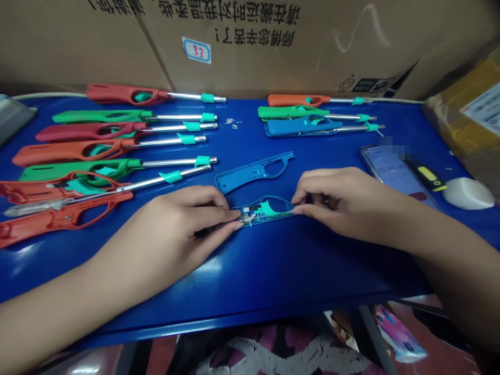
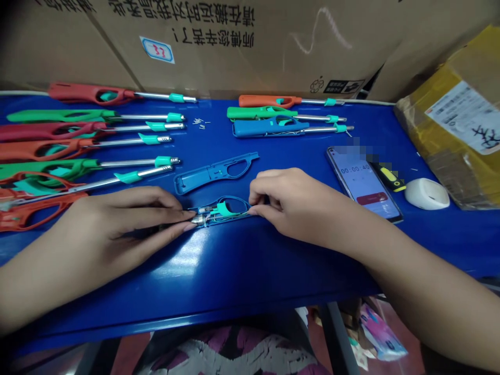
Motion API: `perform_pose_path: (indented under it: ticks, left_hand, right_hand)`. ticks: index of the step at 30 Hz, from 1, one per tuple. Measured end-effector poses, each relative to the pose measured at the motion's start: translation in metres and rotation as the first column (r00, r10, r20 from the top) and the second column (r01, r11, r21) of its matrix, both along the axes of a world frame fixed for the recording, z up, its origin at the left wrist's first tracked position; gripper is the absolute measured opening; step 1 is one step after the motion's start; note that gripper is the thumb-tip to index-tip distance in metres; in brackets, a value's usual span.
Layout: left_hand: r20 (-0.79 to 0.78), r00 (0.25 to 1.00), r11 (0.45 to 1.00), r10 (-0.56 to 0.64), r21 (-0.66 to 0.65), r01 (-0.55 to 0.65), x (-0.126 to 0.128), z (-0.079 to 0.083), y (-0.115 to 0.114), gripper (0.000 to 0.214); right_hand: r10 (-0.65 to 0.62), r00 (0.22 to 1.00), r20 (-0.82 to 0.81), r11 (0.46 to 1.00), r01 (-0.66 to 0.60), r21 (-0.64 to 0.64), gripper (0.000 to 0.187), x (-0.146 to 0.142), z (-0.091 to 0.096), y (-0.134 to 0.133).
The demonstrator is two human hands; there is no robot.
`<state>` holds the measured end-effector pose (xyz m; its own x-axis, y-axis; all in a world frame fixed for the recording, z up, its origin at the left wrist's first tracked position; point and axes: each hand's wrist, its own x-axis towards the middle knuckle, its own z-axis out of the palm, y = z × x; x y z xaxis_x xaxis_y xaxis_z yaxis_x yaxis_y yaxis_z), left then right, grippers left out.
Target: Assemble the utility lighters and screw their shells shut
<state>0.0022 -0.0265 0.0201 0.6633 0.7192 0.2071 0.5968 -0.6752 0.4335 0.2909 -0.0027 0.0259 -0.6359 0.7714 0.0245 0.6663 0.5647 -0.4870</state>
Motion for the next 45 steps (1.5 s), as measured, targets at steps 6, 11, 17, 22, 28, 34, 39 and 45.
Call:
perform_pose_path:
  ticks: [6,11,17,22,28,34,39,45]
  left_hand:
    - [-0.090,0.996,0.996,0.009,0.085,-0.002,-0.002,-0.001,-0.006,0.024]
    - [-0.075,0.997,0.994,0.017,0.107,-0.009,-0.002,-0.002,-0.006,0.023]
    - [-0.071,0.997,0.998,0.004,0.069,0.001,-0.002,-0.001,-0.004,0.024]
    - [-0.097,0.995,0.998,0.009,0.067,-0.002,-0.003,-0.001,-0.005,0.025]
    - [-0.075,0.997,0.994,0.026,0.108,-0.018,-0.003,0.003,-0.008,0.025]
    - [-0.079,0.997,0.983,-0.024,0.180,0.038,-0.004,0.004,-0.008,0.023]
    - [-0.158,0.982,0.974,-0.099,0.189,0.128,-0.004,0.000,-0.007,0.031]
    - [-0.211,0.972,0.964,-0.109,0.217,0.155,-0.003,-0.008,-0.003,0.035]
  right_hand:
    - [0.041,0.995,0.087,0.987,-0.053,0.150,0.016,-0.002,-0.001,-0.005]
    - [0.277,0.947,0.161,0.909,-0.312,0.277,0.044,-0.010,-0.002,-0.011]
    - [0.344,0.901,0.265,0.888,-0.403,0.220,0.055,-0.014,-0.009,-0.013]
    - [0.355,0.905,0.234,0.897,-0.401,0.188,0.059,-0.016,-0.012,-0.012]
    - [0.368,0.915,0.165,0.892,-0.398,0.216,0.053,-0.014,-0.006,-0.010]
    - [0.283,0.951,0.129,0.903,-0.309,0.298,0.037,-0.012,-0.006,-0.008]
    - [0.150,0.988,0.025,0.958,-0.151,0.244,0.013,-0.011,-0.004,-0.005]
    - [0.125,0.992,0.036,0.984,-0.128,0.123,0.011,-0.010,-0.005,-0.001]
